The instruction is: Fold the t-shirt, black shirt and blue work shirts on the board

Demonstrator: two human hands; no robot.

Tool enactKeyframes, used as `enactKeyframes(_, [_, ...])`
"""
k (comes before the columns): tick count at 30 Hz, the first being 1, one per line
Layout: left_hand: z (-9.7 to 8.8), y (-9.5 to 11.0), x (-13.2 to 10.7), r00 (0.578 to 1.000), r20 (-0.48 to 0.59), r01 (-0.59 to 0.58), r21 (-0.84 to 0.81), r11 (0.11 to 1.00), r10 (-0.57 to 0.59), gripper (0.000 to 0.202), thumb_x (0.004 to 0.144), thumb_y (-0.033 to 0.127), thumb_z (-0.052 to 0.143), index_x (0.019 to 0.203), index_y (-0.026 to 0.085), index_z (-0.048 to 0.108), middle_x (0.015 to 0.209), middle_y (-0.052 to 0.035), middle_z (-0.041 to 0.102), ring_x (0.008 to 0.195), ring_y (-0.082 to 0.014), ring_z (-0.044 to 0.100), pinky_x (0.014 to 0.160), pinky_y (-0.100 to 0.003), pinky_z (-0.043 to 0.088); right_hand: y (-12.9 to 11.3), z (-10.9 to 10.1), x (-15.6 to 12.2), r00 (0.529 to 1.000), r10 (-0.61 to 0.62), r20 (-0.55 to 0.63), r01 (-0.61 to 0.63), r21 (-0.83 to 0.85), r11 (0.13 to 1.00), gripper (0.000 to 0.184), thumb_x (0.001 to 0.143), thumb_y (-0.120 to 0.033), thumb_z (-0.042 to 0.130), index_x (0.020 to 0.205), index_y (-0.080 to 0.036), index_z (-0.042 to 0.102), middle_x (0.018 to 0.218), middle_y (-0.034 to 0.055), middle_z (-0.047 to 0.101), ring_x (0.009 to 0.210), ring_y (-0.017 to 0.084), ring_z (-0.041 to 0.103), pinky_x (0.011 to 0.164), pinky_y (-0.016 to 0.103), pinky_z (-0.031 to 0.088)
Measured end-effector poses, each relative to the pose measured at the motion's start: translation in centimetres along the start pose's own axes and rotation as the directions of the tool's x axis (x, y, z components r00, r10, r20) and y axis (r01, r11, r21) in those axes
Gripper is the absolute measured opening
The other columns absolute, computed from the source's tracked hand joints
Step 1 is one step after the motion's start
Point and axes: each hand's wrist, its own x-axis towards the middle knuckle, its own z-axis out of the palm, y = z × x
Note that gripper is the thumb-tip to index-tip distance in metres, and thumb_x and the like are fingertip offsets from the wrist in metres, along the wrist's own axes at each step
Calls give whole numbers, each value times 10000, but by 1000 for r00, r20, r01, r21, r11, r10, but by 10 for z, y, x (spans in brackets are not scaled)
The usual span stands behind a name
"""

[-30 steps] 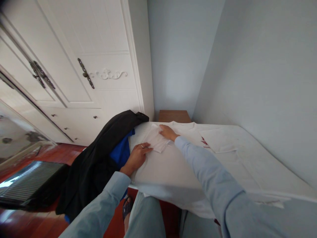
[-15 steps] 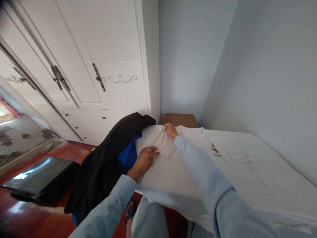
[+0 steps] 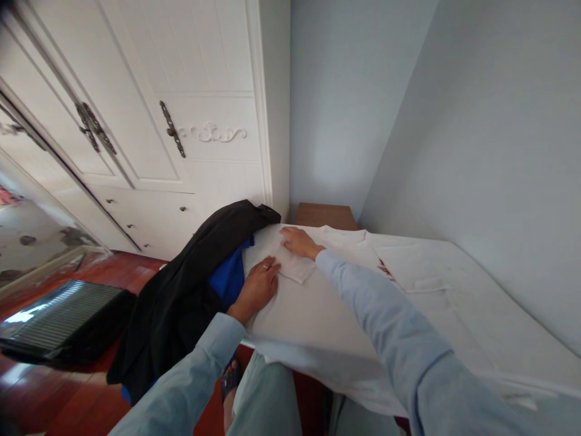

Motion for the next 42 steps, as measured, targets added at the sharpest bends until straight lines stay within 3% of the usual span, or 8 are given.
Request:
enactKeyframes(4, [3, -2, 0, 1000, -1, -22, 12, 1000, 22, 389, 911, 85, 504, 1265, 129, 660, 1382, -166, 640, 1356, -279, 544, 1169, -444, 413, 2, 9, 2, 986, 74, 152, -63, -77, 995, 497, 1028, -330, 442, 1457, -87, 508, 1542, 206, 482, 1452, 274, 429, 1177, 424, 358])
enactKeyframes(10, [4, -2, 0, 999, -28, -33, -1, 999, 33, 336, 940, 120, 503, 1232, 131, 669, 1367, -172, 648, 1338, -278, 559, 1159, -449, 420, 0, 15, 15, 965, 143, 222, -117, -126, 985, 593, 1067, -451, 311, 1521, -85, 420, 1620, 201, 360, 1514, 296, 314, 1194, 469, 311])
enactKeyframes(17, [0, 3, -1, 1000, -25, -10, -13, 1000, 10, 312, 1021, 296, 480, 1218, 147, 671, 1370, -166, 645, 1338, -300, 553, 1142, -476, 427, -2, 14, 16, 959, 181, 220, -151, -145, 978, 659, 1065, -494, 225, 1567, -85, 348, 1654, 182, 290, 1539, 303, 251, 1226, 507, 243])
enactKeyframes(24, [3, -1, -1, 1000, -14, -26, 15, 1000, 26, 335, 1004, 284, 507, 1272, 136, 641, 1393, -172, 625, 1354, -304, 537, 1154, -465, 413, -16, 7, 5, 979, 136, 152, -108, -178, 978, 658, 1068, -467, 229, 1560, -42, 338, 1639, 222, 303, 1538, 320, 248, 1229, 530, 229])
enactKeyframes(27, [4, -3, 0, 999, -19, -38, 25, 999, 39, 329, 994, 262, 505, 1278, 156, 634, 1388, -169, 624, 1350, -300, 539, 1139, -469, 429, -30, -1, -22, 989, 9, 149, 16, -166, 986, 676, 1068, -488, 247, 1556, -32, 345, 1634, 229, 310, 1543, 307, 236, 1241, 504, 218])
enactKeyframes(32, [4, -7, 2, 999, 4, -33, 26, 999, 33, 353, 993, 276, 490, 1285, 149, 642, 1390, -182, 621, 1343, -310, 548, 1128, -482, 443, -42, -21, -95, 947, -116, 300, 151, -99, 983, 687, 1055, -562, 281, 1547, -97, 400, 1617, 215, 355, 1525, 306, 290, 1233, 518, 251])
enactKeyframes(37, [1, -10, 4, 999, 40, -33, 55, 998, 31, 388, 1006, 301, 455, 1312, 146, 634, 1414, -177, 612, 1365, -303, 533, 1132, -477, 445, -30, -46, -161, 936, -67, 347, 86, -39, 996, 710, 1045, -597, 286, 1571, -128, 373, 1623, 197, 354, 1521, 279, 303, 1234, 467, 287])
enactKeyframes(42, [3, -14, 6, 998, 44, -46, 47, 998, 44, 413, 1015, 329, 425, 1309, 139, 644, 1416, -180, 614, 1362, -299, 540, 1129, -479, 452, -18, -65, -224, 948, 17, 317, -19, 2, 1000, 706, 1036, -593, 339, 1572, -135, 380, 1624, 182, 344, 1524, 292, 292, 1244, 507, 276])
